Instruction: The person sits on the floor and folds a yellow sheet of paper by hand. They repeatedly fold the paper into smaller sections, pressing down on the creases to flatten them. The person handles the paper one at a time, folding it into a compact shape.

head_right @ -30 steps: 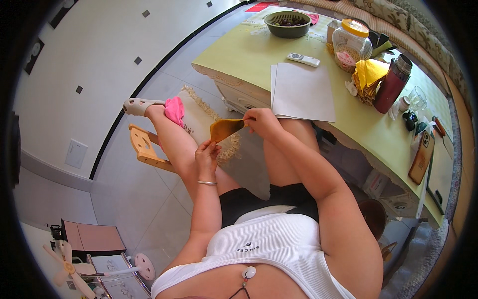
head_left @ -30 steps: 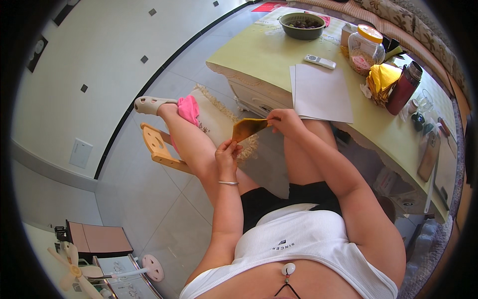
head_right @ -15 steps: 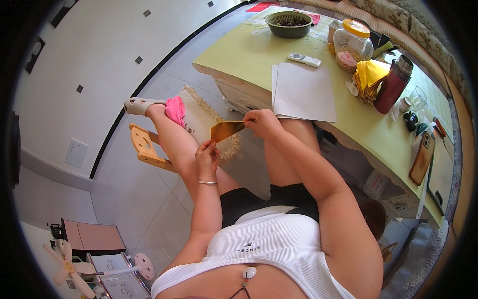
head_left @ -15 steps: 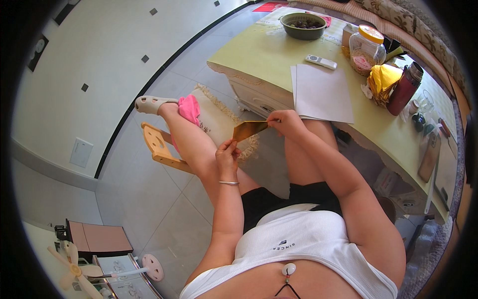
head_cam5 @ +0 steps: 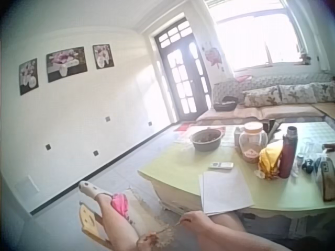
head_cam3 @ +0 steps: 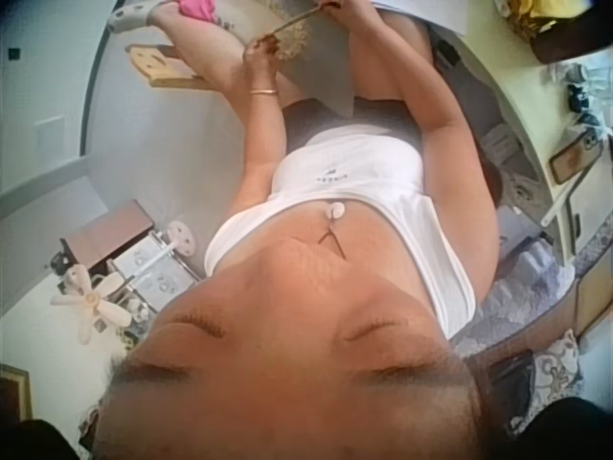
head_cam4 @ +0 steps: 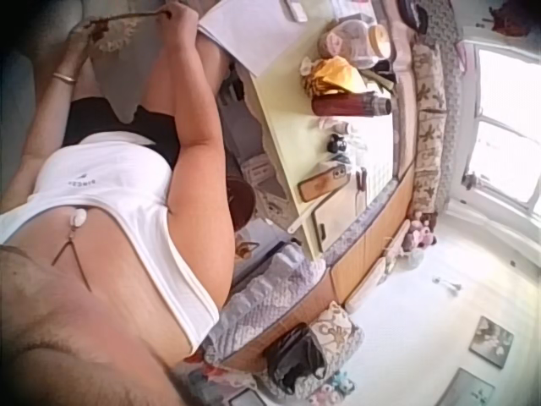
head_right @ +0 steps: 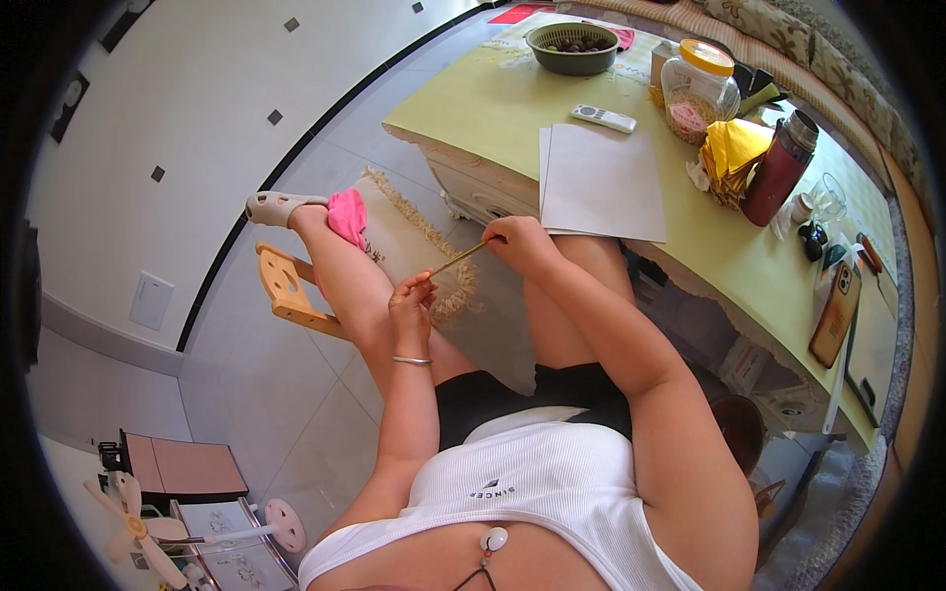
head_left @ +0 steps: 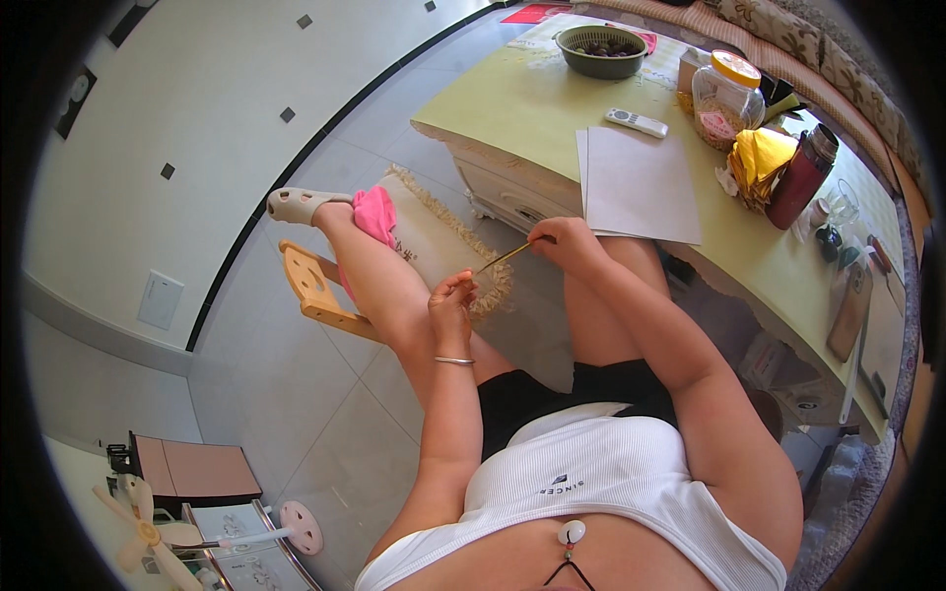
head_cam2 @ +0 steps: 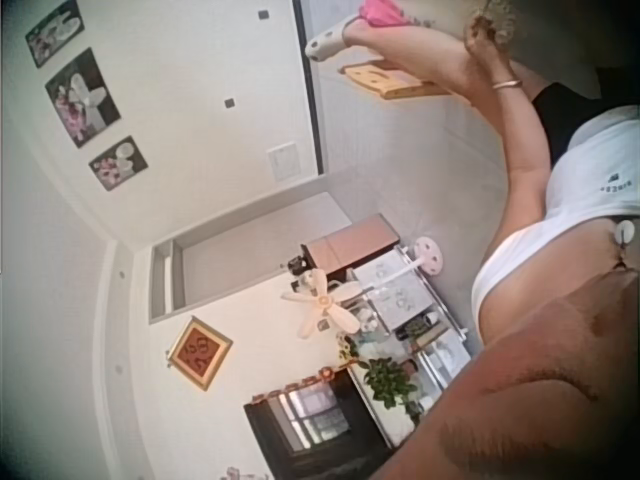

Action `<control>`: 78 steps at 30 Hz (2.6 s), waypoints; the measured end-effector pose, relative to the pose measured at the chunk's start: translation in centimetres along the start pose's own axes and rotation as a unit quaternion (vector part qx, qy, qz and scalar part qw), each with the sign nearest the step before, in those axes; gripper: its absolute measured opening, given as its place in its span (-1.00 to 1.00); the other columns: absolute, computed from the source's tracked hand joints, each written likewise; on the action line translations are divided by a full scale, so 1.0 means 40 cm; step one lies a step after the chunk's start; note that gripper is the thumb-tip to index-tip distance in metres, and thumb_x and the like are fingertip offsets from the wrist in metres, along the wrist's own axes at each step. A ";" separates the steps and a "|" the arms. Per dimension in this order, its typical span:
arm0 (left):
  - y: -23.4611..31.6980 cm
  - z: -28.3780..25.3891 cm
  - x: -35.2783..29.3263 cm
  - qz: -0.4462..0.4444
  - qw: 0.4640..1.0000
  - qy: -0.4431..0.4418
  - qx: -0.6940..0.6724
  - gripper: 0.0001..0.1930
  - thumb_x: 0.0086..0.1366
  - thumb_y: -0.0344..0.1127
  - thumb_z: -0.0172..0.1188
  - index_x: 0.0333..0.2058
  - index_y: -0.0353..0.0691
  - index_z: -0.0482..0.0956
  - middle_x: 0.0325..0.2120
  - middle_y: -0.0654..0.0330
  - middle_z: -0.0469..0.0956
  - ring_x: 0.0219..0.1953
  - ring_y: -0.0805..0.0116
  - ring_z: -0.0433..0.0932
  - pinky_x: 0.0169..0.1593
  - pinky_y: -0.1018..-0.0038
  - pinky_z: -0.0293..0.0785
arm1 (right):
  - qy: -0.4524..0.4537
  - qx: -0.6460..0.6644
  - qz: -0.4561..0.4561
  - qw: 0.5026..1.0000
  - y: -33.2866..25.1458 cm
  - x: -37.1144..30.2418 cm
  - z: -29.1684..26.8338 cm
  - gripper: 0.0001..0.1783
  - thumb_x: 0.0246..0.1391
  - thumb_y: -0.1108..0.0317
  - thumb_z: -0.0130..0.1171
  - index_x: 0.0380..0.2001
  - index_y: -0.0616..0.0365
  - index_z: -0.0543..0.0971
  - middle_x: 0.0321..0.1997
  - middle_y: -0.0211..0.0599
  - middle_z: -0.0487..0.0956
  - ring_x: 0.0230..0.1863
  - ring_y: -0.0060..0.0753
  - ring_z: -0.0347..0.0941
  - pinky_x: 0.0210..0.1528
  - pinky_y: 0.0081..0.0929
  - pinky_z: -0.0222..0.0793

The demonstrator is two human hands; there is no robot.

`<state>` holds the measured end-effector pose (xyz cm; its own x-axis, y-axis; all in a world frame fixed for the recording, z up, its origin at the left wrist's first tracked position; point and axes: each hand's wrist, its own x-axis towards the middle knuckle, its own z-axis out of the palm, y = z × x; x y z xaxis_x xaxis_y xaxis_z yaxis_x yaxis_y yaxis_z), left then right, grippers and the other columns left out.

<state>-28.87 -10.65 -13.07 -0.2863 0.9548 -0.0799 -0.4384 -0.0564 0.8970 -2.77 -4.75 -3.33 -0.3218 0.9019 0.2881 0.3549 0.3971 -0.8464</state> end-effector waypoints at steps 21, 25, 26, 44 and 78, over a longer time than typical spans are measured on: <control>0.031 0.027 -0.018 -0.002 0.991 -0.047 -0.127 -0.85 0.38 -0.41 0.15 -0.17 -0.37 0.61 -0.29 0.10 0.65 -0.30 0.28 0.66 -0.15 0.40 0.65 | 0.036 -0.012 -0.080 0.996 0.011 0.000 0.000 -0.85 -0.04 0.51 0.28 -0.32 0.19 0.67 -0.32 -0.11 0.65 -0.30 -0.10 0.60 -0.22 -0.36 0.53; 0.023 0.032 -0.017 0.014 0.994 0.001 -0.105 -0.89 0.33 -0.47 0.22 -0.21 -0.36 0.63 -0.31 0.11 0.66 -0.34 0.34 0.65 -0.21 0.48 0.66 | 0.027 -0.005 -0.104 0.994 0.003 -0.001 0.002 -0.85 -0.03 0.52 0.28 -0.31 0.23 0.66 -0.25 -0.10 0.66 -0.27 -0.11 0.62 -0.20 -0.37 0.54; 0.020 0.029 -0.015 0.018 0.995 0.009 -0.095 -0.90 0.32 -0.47 0.23 -0.22 -0.36 0.63 -0.32 0.12 0.66 -0.35 0.35 0.65 -0.21 0.49 0.66 | 0.022 -0.004 -0.107 0.994 -0.005 -0.003 0.000 -0.84 -0.03 0.52 0.28 -0.30 0.24 0.66 -0.23 -0.10 0.66 -0.26 -0.10 0.62 -0.20 -0.38 0.54; 0.023 0.024 -0.008 -0.029 0.999 -0.012 -0.043 -0.78 0.27 -0.53 0.27 -0.14 -0.20 0.50 -0.40 0.20 0.62 -0.59 0.50 0.51 -0.55 0.66 0.38 | 0.040 0.157 0.010 0.987 -0.005 -0.002 0.000 -0.14 0.05 0.71 0.20 0.40 0.00 0.20 0.18 -0.14 0.55 -0.12 -0.47 0.58 -0.04 -0.52 0.55; 0.013 0.009 -0.009 -0.035 0.994 -0.014 -0.106 -0.87 0.20 -0.59 0.30 -0.28 -0.28 0.60 -0.45 0.17 0.63 -0.59 0.42 0.54 -0.51 0.60 0.49 | -0.023 0.220 0.107 0.970 0.007 0.008 -0.015 -0.76 0.17 0.63 0.10 -0.12 0.26 0.63 -0.31 -0.36 0.65 -0.38 -0.65 0.57 -0.42 -0.62 0.44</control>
<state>-28.70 -10.93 -12.43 -0.2262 0.9662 -0.1237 -0.6264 -0.0470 0.7781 -2.23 -4.27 -3.21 -0.3241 0.9431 0.0741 0.0130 0.0828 -0.9965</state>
